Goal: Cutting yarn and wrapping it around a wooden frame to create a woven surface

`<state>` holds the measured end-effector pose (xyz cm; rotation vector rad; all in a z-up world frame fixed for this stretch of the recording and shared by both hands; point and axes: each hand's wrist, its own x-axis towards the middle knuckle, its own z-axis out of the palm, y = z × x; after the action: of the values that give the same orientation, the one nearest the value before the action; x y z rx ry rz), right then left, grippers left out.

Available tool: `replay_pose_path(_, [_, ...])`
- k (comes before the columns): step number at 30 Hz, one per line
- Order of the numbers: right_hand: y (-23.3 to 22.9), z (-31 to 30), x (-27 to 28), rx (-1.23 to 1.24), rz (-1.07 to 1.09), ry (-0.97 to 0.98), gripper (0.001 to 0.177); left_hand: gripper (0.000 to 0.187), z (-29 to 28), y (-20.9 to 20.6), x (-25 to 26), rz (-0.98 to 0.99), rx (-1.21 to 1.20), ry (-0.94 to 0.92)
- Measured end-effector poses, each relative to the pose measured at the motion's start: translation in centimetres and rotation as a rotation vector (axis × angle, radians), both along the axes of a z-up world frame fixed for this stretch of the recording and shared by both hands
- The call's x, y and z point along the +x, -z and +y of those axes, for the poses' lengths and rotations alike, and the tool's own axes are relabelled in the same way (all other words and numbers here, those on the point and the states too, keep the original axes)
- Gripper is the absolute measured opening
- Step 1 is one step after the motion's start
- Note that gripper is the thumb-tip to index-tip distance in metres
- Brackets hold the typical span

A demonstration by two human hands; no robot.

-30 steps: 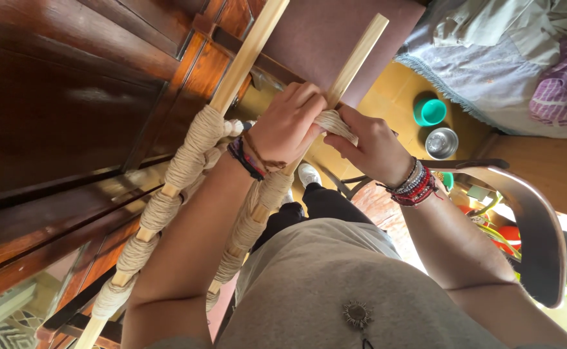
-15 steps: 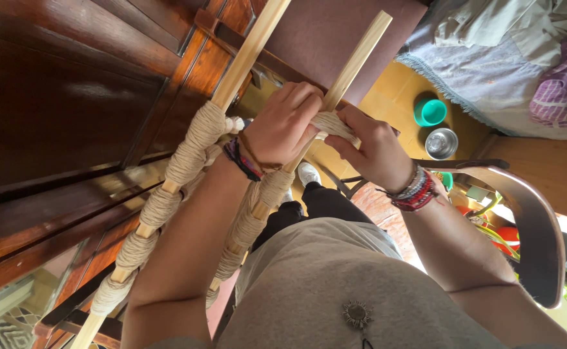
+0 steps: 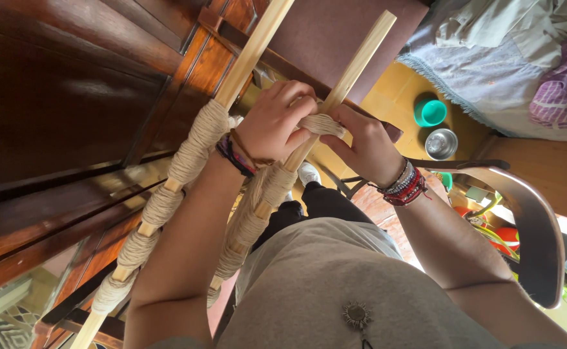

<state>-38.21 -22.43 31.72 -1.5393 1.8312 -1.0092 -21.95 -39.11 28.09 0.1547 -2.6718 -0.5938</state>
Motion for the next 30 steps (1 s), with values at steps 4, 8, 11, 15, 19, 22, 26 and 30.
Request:
replay_pose_path(4, [0.5,0.5,1.0,0.006,0.023,0.046,0.033,0.024,-0.3,0.6,0.0,0.027,0.009,0.001])
replay_pose_path(8, [0.2,0.8,2.6,0.019,-0.112,0.171,0.043,0.021,-0.3,1.0,0.2,0.055,0.004,-0.003])
replay_pose_path(11, [1.5,1.6,3.2,0.046,-0.109,0.244,0.045,0.027,0.0,1.3,0.4,0.013,0.043,0.006])
replay_pose_path(15, [3.7,2.3,3.8,0.032,-0.140,0.299,0.043,0.041,-0.5,-0.1,1.0,-0.055,0.079,0.037])
replay_pose_path(19, [6.0,2.4,3.9,0.032,-0.138,0.300,0.042,0.044,-0.3,0.6,1.5,-0.105,0.158,0.049])
replay_pose_path(22, [7.4,2.4,3.8,0.036,-0.132,0.297,0.042,0.052,-0.2,1.4,1.7,-0.100,0.238,0.064])
replay_pose_path(26, [9.6,2.3,2.9,0.032,-0.140,0.181,0.046,0.045,0.3,0.1,1.6,-0.042,0.230,0.037])
replay_pose_path(30, [12.8,2.4,2.1,-0.031,-0.067,0.049,0.024,0.022,1.3,-4.0,1.2,0.024,0.309,0.069])
